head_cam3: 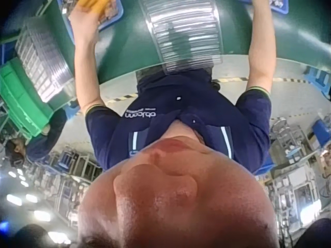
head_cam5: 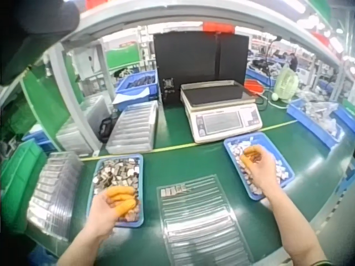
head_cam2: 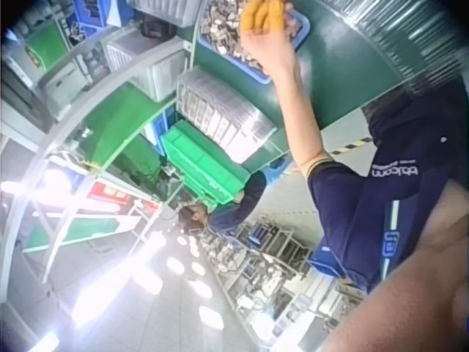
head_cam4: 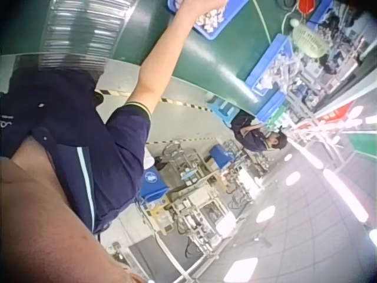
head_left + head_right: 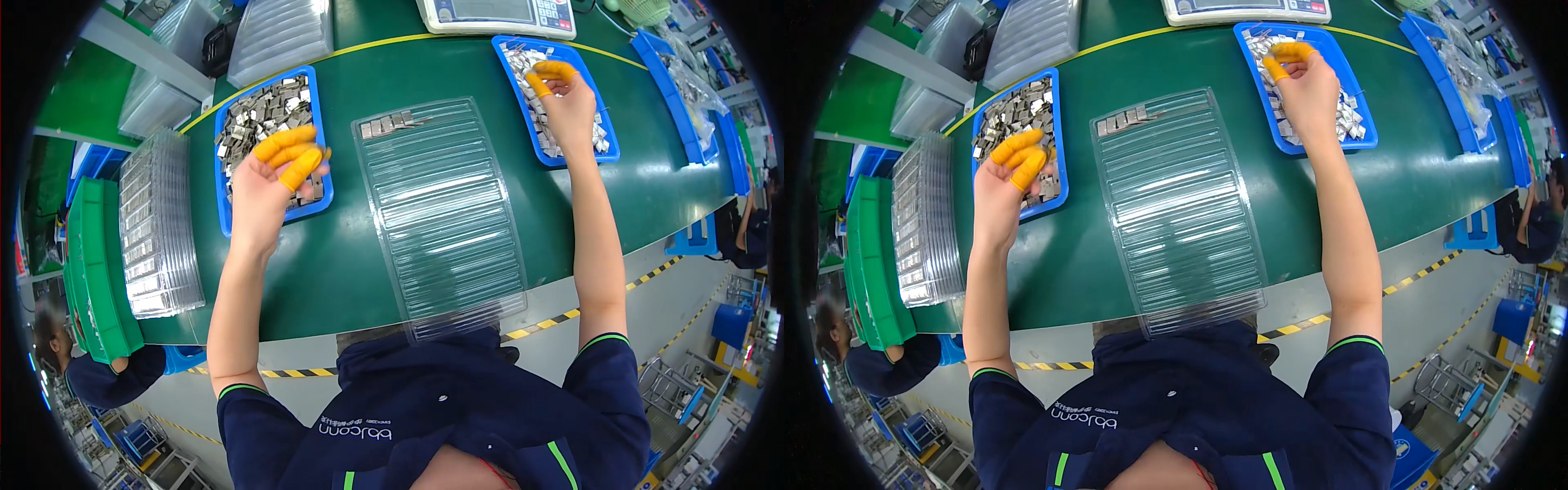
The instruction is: The person repeatedly picks small metallic rectangular components from a blue bin and white components from another blue bin, then places them into a clear plastic tray with multiple slots. The person wears yellow finger cots and works at a green table in a factory setting.
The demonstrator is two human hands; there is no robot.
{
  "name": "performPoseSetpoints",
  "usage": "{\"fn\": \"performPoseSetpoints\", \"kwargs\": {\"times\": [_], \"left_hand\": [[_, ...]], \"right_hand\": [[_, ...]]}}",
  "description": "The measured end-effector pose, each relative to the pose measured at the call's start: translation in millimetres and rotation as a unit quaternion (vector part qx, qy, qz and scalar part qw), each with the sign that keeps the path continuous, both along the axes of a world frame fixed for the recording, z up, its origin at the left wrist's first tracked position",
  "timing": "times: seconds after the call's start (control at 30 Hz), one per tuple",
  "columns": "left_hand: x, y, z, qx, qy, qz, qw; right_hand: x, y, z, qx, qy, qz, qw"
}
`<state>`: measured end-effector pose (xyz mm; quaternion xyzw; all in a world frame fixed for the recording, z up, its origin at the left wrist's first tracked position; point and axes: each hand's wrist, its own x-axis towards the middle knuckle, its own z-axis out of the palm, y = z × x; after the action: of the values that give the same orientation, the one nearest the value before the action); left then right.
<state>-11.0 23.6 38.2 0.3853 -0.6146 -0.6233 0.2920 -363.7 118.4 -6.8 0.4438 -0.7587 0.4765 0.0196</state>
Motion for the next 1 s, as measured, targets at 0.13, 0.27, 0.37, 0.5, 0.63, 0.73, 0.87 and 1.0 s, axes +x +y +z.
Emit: {"fn": "performPoseSetpoints", "kwargs": {"times": [0.13, 0.27, 0.37, 0.5, 0.63, 0.73, 0.87, 1.0], "left_hand": [[-20.1, 11.2, 6.3, 0.068, 0.056, 0.0, 0.996], [-25.3, 10.9, 1.9, 0.152, 0.142, -0.042, 0.977], [-35.1, 12.7, 2.4, 0.167, 0.174, -0.058, 0.969], [-46.7, 19.9, -1.5, 0.21, 0.206, -0.062, 0.954], [-52.6, 24.5, -13.2, 0.16, 0.153, -0.049, 0.974], [-57.4, 25.9, -20.2, 0.144, 0.148, -0.021, 0.978], [-63.3, 25.1, -22.6, 0.143, 0.152, -0.008, 0.978], [-64.6, 26.5, -23.7, 0.139, 0.129, -0.018, 0.982]], "right_hand": [[24.0, -2.3, 15.3, -0.092, -0.076, 0.096, 0.988], [76.3, 0.3, 41.8, -0.042, -0.182, 0.194, 0.963], [95.4, -3.0, 40.5, -0.058, -0.236, 0.21, 0.947], [116.2, -0.7, 35.4, -0.087, -0.386, 0.23, 0.889], [123.5, 4.5, 37.6, -0.069, -0.361, 0.24, 0.899], [124.4, 8.2, 41.5, -0.034, -0.437, 0.225, 0.87], [122.5, 7.8, 32.4, -0.029, -0.498, 0.243, 0.832], [123.0, 8.2, 29.5, -0.003, -0.466, 0.258, 0.846]]}}
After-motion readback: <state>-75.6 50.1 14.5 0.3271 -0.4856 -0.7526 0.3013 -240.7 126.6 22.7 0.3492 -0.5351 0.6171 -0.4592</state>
